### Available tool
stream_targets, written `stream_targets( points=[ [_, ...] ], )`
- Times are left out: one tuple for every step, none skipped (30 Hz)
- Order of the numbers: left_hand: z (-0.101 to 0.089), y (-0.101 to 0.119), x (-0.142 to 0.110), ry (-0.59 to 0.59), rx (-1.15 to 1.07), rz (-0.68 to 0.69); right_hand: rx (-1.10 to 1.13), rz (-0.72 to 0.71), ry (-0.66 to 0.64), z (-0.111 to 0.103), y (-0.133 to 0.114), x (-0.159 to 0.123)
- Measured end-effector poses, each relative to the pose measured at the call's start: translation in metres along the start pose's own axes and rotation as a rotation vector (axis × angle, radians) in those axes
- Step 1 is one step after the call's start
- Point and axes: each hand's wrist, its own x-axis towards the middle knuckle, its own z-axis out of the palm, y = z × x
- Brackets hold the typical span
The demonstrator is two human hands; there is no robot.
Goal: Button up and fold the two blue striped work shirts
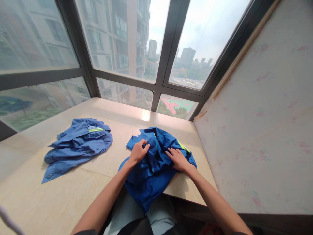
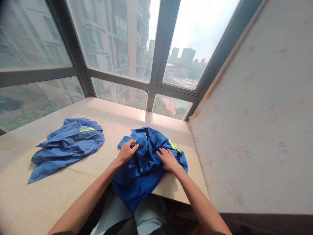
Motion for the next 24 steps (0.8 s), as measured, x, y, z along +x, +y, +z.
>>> stream_targets(
  points=[
    [-0.005, 0.000, 0.000, 0.041, 0.021, -0.044, 0.009, 0.016, 0.069, 0.002, 0.004, -0.001],
    [-0.011, -0.002, 0.000, 0.093, 0.037, -0.085, 0.044, 0.044, 0.149, 0.002, 0.010, -0.003],
    [-0.018, -0.004, 0.001, 0.152, 0.044, -0.121, 0.104, 0.084, 0.231, -0.001, 0.017, -0.006],
    [-0.026, -0.006, 0.002, 0.215, 0.045, -0.148, 0.184, 0.137, 0.312, -0.005, 0.025, -0.009],
    [-0.035, -0.008, 0.004, 0.278, 0.038, -0.168, 0.280, 0.201, 0.400, -0.012, 0.033, -0.014],
    [-0.043, -0.009, 0.007, 0.340, 0.028, -0.179, 0.392, 0.265, 0.501, -0.020, 0.043, -0.018],
    [-0.052, -0.008, 0.010, 0.405, 0.015, -0.181, 0.516, 0.336, 0.615, -0.030, 0.052, -0.021],
    [-0.060, -0.006, 0.013, 0.473, -0.004, -0.173, 0.652, 0.423, 0.750, -0.041, 0.061, -0.024],
    [-0.067, -0.002, 0.015, 0.549, -0.030, -0.156, 0.808, 0.504, 0.892, -0.052, 0.068, -0.026],
    [-0.072, 0.004, 0.018, 0.631, -0.060, -0.134, 0.962, 0.560, 1.037, -0.063, 0.073, -0.026],
    [-0.075, 0.013, 0.019, 0.717, -0.090, -0.110, 1.080, 0.593, 1.182, -0.075, 0.076, -0.024],
    [-0.075, 0.024, 0.020, 0.800, -0.121, -0.087, 1.148, 0.606, 1.310, -0.085, 0.075, -0.021],
    [-0.072, 0.037, 0.019, 0.865, -0.149, -0.068, 1.165, 0.607, 1.423, -0.095, 0.072, -0.016],
    [-0.066, 0.050, 0.017, 0.898, -0.172, -0.056, 1.144, 0.602, 1.504, -0.103, 0.065, -0.009],
    [-0.057, 0.063, 0.014, 0.889, -0.192, -0.047, 1.102, 0.573, 1.532, -0.109, 0.057, -0.001],
    [-0.047, 0.075, 0.011, 0.808, -0.199, -0.026, 1.043, 0.513, 1.517, -0.114, 0.046, 0.008],
    [-0.036, 0.084, 0.007, 0.625, -0.177, 0.012, 0.997, 0.420, 1.428, -0.116, 0.036, 0.017],
    [-0.026, 0.090, 0.003, 0.370, -0.142, 0.044, 0.984, 0.293, 1.216, -0.115, 0.027, 0.025],
    [-0.017, 0.092, -0.001, 0.067, -0.118, 0.049, 0.996, 0.166, 0.964, -0.112, 0.019, 0.032],
    [-0.010, 0.090, -0.003, -0.224, -0.111, 0.033, 1.008, 0.052, 0.719, -0.107, 0.014, 0.038],
    [-0.006, 0.084, -0.005, -0.454, -0.120, -0.001, 1.012, -0.031, 0.512, -0.099, 0.013, 0.041],
    [-0.005, 0.074, -0.005, -0.599, -0.147, -0.045, 1.008, -0.075, 0.374, -0.090, 0.015, 0.041],
    [-0.006, 0.062, -0.004, -0.620, -0.177, -0.096, 0.995, -0.074, 0.310, -0.080, 0.020, 0.039],
    [-0.010, 0.048, -0.002, -0.564, -0.177, -0.138, 0.984, -0.047, 0.292, -0.069, 0.027, 0.036]
  ],
)
